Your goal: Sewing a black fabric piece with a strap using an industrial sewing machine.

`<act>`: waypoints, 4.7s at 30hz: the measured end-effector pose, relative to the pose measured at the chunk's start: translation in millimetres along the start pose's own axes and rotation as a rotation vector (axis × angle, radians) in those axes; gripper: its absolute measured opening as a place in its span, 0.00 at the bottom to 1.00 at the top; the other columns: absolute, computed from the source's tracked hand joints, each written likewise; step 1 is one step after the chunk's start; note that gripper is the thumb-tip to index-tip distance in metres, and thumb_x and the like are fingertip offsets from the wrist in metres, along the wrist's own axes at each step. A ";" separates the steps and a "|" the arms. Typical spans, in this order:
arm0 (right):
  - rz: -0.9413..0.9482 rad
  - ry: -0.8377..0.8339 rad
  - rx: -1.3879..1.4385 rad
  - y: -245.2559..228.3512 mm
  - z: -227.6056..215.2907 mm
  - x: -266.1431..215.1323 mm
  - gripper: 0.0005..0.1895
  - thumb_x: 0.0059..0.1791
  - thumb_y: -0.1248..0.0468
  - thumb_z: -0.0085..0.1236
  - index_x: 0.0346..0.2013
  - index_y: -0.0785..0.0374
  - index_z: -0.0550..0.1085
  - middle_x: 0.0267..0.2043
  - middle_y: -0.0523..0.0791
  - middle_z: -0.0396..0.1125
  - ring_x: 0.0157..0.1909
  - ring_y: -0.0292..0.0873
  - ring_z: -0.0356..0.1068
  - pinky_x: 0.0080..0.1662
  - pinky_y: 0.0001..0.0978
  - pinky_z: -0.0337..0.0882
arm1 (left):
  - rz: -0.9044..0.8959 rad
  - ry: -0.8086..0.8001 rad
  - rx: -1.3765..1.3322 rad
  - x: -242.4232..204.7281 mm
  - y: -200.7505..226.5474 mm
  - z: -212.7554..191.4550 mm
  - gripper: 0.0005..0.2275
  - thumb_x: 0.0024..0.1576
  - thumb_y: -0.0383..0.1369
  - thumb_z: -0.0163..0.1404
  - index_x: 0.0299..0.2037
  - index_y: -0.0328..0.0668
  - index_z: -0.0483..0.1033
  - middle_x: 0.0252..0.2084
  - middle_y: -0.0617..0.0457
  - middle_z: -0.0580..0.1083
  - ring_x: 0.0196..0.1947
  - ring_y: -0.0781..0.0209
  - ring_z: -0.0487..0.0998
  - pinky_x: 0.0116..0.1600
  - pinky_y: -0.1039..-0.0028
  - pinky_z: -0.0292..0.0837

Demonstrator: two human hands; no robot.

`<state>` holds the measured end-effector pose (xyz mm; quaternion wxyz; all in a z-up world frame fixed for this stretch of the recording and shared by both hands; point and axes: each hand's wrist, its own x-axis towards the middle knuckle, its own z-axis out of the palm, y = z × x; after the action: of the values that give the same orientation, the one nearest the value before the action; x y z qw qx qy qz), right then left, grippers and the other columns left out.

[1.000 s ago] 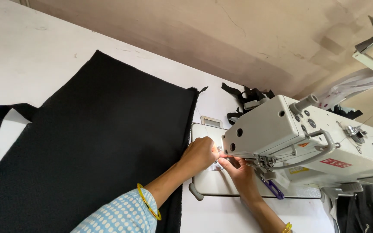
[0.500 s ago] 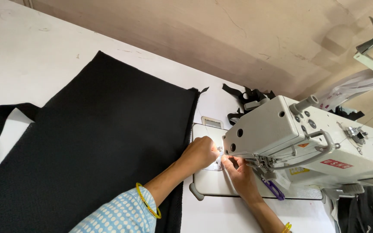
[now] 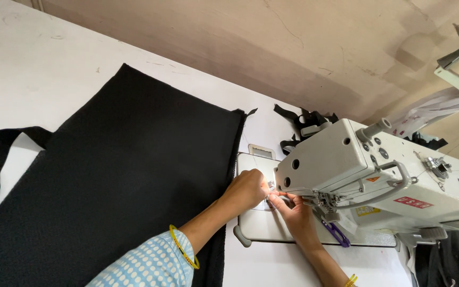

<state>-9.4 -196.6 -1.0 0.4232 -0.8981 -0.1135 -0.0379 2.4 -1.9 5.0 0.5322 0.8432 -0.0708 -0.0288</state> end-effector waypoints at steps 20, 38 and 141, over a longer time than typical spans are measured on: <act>-0.302 0.147 -0.196 20.7 -14.4 9.2 0.12 0.46 0.61 0.65 0.38 0.66 0.80 0.37 0.46 0.78 0.38 0.42 0.77 0.43 0.34 0.74 | -0.226 -0.191 -0.435 10.5 -2.8 -7.9 0.06 0.56 0.25 0.51 0.32 0.29 0.81 0.31 0.44 0.81 0.26 0.62 0.82 0.31 0.74 0.81; -0.581 0.180 -0.627 109.7 -68.5 21.3 0.10 0.49 0.66 0.60 0.44 0.57 0.75 0.48 0.43 0.71 0.54 0.48 0.70 0.56 0.46 0.67 | -0.117 -0.219 -0.570 15.6 -27.7 2.0 0.09 0.56 0.23 0.52 0.25 0.24 0.74 0.27 0.40 0.78 0.20 0.63 0.77 0.26 0.75 0.73; -0.669 -0.360 -0.305 -31.7 -46.1 -74.0 0.17 0.51 0.56 0.61 0.51 0.60 0.75 0.59 0.42 0.65 0.67 0.49 0.56 0.61 0.48 0.59 | 0.173 0.253 0.498 -69.9 32.3 13.6 0.16 0.52 0.35 0.56 0.51 0.47 0.77 0.53 0.55 0.73 0.56 0.50 0.68 0.60 0.58 0.62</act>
<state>-87.4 -225.2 40.1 0.2231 -0.8563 -0.4648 -0.0322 -71.2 -17.3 26.3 0.3140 0.9356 -0.0801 0.1403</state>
